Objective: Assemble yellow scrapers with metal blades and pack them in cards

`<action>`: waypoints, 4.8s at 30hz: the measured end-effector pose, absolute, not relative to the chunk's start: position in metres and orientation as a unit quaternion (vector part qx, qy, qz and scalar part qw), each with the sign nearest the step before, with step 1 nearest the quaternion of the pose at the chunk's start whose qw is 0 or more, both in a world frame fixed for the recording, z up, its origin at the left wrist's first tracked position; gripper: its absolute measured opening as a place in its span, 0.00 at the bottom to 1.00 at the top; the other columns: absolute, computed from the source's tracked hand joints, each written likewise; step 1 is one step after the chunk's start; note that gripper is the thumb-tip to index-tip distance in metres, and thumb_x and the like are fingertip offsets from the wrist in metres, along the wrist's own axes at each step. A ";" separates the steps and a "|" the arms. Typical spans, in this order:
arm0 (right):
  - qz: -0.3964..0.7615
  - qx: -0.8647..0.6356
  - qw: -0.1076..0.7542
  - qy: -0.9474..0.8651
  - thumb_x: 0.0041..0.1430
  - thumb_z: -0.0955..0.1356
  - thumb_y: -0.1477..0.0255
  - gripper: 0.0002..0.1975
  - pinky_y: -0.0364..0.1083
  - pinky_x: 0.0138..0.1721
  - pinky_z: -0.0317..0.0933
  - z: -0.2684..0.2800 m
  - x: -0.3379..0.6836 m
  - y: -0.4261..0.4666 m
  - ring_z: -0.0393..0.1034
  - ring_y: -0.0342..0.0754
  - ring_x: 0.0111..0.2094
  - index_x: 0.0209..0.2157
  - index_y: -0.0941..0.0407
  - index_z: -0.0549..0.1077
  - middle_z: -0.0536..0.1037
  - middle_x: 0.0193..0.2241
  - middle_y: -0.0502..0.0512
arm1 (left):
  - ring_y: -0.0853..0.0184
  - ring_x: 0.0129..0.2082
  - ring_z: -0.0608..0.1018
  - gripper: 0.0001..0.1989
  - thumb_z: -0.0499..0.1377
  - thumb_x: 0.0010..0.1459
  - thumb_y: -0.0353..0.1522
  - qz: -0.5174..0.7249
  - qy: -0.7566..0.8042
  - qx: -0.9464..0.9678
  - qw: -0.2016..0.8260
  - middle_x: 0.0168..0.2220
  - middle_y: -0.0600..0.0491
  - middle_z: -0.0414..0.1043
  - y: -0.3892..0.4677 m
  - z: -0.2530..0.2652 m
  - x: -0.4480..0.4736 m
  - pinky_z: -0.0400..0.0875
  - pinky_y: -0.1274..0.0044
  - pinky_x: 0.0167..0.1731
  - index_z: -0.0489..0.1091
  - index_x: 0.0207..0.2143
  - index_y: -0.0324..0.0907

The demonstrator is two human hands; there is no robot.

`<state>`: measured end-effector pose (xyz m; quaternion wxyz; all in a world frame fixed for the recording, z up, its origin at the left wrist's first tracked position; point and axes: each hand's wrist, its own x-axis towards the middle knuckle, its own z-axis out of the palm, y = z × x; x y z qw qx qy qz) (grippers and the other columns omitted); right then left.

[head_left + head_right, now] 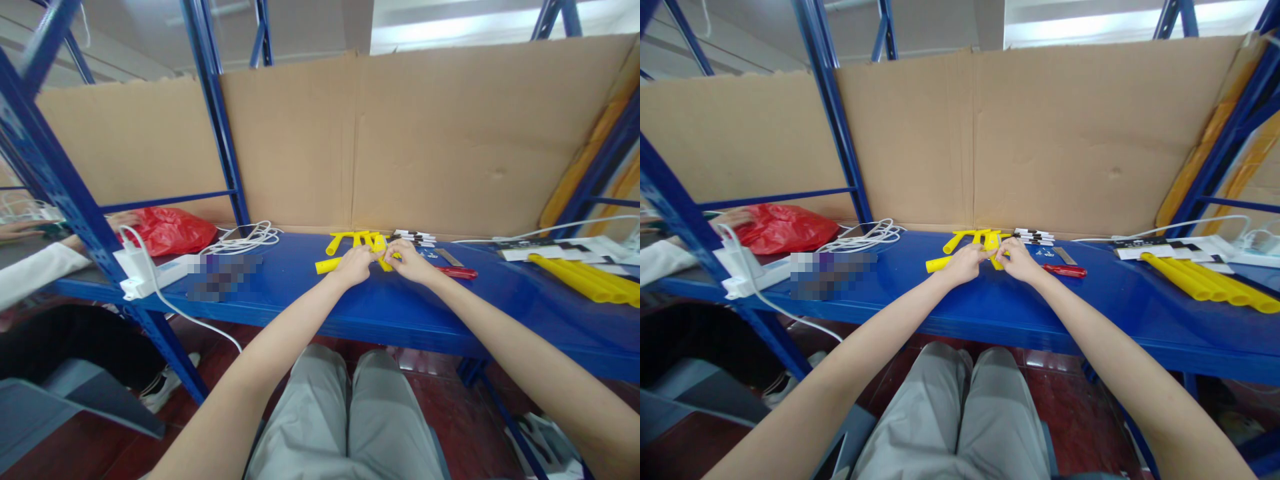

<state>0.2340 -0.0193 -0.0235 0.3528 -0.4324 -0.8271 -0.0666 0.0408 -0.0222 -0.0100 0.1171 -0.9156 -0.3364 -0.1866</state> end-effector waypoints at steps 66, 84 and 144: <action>0.291 -0.519 0.478 -0.646 0.51 0.64 0.83 0.12 0.39 0.21 0.60 -0.012 0.232 -0.037 0.63 0.39 0.17 0.35 0.54 0.61 0.70 0.18 0.43 | 0.60 0.48 0.76 0.24 0.50 0.64 0.28 -0.147 -0.311 -0.933 0.104 0.50 0.45 0.71 -0.023 -0.008 0.035 0.69 0.69 0.49 0.62 0.62 0.48; -0.041 -0.463 0.338 -0.818 0.63 0.57 0.71 0.11 0.49 0.38 0.65 -0.019 0.246 -0.031 0.73 0.51 0.35 0.41 0.56 0.68 0.77 0.35 0.60 | 0.60 0.49 0.76 0.25 0.47 0.65 0.26 -0.148 -0.324 -0.928 0.108 0.53 0.44 0.70 -0.025 -0.006 0.033 0.70 0.69 0.49 0.61 0.62 0.48; -0.134 -0.775 0.024 -0.618 0.54 0.65 0.74 0.15 0.55 0.47 0.65 -0.004 0.333 0.025 0.70 0.58 0.50 0.42 0.56 0.79 0.77 0.47 0.67 | 0.74 0.20 0.76 0.34 0.57 0.58 0.22 -0.334 -0.320 -0.637 -0.616 0.47 0.43 0.74 -0.031 -0.001 0.043 0.66 0.85 0.13 0.54 0.65 0.46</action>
